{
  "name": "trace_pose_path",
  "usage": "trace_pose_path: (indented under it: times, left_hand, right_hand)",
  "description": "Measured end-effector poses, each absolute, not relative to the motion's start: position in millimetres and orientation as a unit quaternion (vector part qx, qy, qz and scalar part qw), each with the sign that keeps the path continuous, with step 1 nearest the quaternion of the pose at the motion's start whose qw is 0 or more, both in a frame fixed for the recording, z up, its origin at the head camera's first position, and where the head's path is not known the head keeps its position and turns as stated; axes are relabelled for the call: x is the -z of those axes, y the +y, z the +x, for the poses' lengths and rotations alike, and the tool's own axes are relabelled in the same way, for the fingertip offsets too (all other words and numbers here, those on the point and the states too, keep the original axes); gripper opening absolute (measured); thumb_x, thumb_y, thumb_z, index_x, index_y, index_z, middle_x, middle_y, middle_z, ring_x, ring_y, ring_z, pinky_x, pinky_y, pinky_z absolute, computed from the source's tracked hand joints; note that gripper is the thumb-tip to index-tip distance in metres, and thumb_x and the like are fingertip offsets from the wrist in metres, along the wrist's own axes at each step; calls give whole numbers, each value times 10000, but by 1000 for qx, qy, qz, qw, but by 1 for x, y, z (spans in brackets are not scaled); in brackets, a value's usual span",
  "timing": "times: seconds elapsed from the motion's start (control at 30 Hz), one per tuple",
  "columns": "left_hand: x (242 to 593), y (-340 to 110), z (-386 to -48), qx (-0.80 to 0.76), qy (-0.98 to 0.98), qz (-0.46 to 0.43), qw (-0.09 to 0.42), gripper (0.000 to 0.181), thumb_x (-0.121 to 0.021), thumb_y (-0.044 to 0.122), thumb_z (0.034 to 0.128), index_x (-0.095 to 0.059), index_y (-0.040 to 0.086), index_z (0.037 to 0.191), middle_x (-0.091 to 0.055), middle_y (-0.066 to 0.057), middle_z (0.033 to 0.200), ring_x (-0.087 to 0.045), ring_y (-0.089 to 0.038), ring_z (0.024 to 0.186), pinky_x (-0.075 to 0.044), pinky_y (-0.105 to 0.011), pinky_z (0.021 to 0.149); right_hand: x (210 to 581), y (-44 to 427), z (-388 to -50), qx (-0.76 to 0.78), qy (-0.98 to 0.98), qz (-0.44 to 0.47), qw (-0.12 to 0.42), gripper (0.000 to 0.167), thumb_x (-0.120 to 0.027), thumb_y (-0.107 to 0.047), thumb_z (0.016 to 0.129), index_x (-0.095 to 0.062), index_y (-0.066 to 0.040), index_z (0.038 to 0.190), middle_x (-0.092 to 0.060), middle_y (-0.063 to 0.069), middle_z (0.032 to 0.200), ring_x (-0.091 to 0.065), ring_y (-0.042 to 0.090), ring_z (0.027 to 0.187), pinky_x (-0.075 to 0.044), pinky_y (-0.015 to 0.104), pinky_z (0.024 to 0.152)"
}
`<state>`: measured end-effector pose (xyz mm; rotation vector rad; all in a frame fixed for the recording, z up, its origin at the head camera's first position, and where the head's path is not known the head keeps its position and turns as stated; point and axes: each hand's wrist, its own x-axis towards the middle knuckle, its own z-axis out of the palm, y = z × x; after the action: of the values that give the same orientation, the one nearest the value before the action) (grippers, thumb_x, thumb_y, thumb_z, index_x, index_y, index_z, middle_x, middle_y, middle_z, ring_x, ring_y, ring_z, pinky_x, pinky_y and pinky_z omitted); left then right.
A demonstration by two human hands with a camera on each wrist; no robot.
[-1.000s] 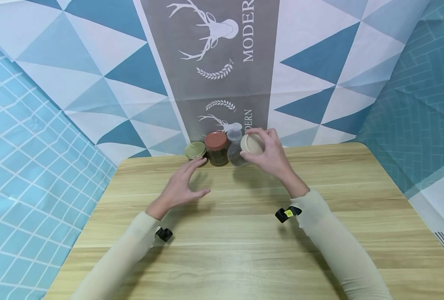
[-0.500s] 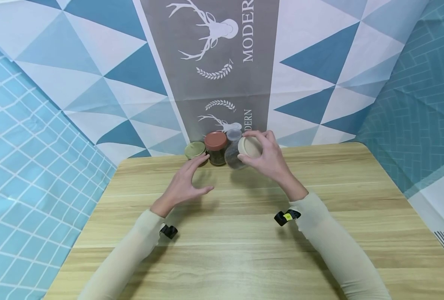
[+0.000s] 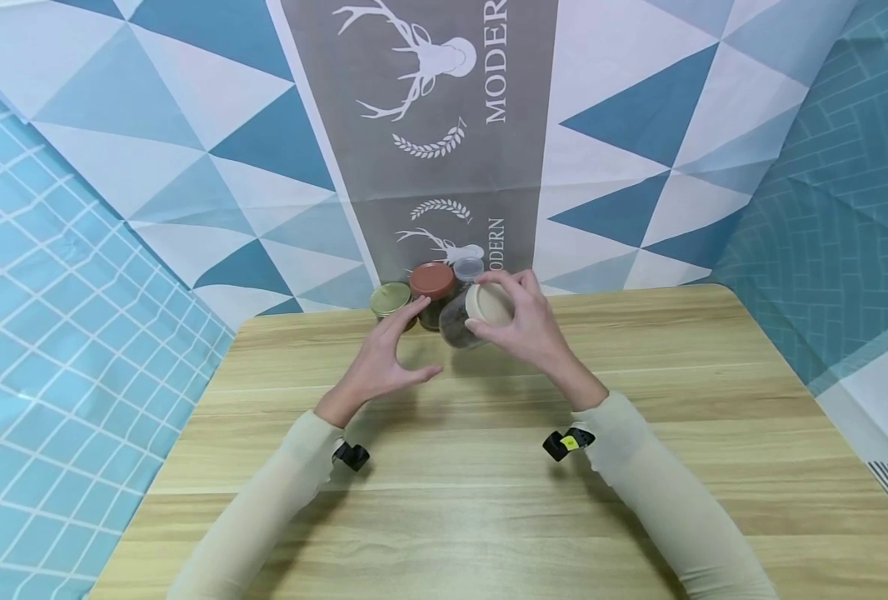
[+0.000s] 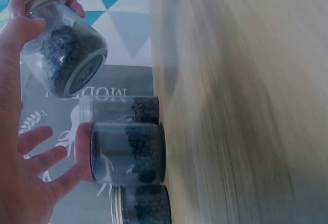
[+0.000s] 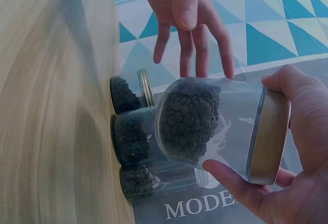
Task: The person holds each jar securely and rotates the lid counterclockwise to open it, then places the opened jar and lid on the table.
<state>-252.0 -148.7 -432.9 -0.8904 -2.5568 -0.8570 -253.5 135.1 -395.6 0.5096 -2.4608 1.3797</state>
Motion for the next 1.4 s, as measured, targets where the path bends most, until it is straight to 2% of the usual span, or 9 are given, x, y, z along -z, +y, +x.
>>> trace_pose_path:
  times: [0.3, 0.6, 0.83, 1.03, 1.4]
  left_hand:
    - [434, -138, -259, 344, -879, -303, 131, 1135, -981, 438, 807, -411, 120, 1736, -523, -119, 1752, -510, -339, 1634, -432, -574, 1349]
    - [438, -126, -259, 354, -874, -314, 108, 1149, -1012, 402, 800, -399, 163, 1742, -530, -104, 1733, -535, -303, 1606, -474, -545, 1321]
    - [441, -122, -259, 363, -878, -300, 92, 1174, -1018, 384, 779, -382, 201, 1749, -567, -114, 1686, -571, -306, 1568, -486, -556, 1306]
    - [444, -117, -260, 358, -878, -303, 100, 1199, -1035, 350, 740, -394, 181, 1740, -606, -126, 1641, -612, -319, 1512, -506, -551, 1286]
    - [443, -110, -258, 363, -878, -293, 108, 1166, -1022, 315, 742, -417, 73, 1709, -611, -185, 1639, -636, -361, 1480, -510, -574, 1271]
  right_hand:
    - [401, 129, -249, -474, -849, 189, 138, 625, -938, -172, 885, -696, -176, 1461, -544, 255, 1328, -546, 375, 1158, -550, 541, 922]
    - [404, 121, -243, -474, -846, 204, 134, 647, -945, -192, 880, -689, -180, 1474, -548, 217, 1273, -534, 320, 1099, -480, 447, 921]
    - [402, 116, -238, -472, -848, 204, 131, 643, -950, -203, 872, -695, -197, 1462, -558, 220, 1285, -571, 342, 1100, -527, 452, 892]
    - [403, 112, -235, -474, -845, 209, 132, 647, -957, -203, 861, -701, -189, 1455, -561, 230, 1299, -590, 361, 1132, -535, 490, 930]
    - [406, 105, -231, -472, -836, 239, 148, 623, -963, -195, 844, -727, -159, 1420, -591, 217, 1274, -585, 348, 1183, -494, 505, 1019]
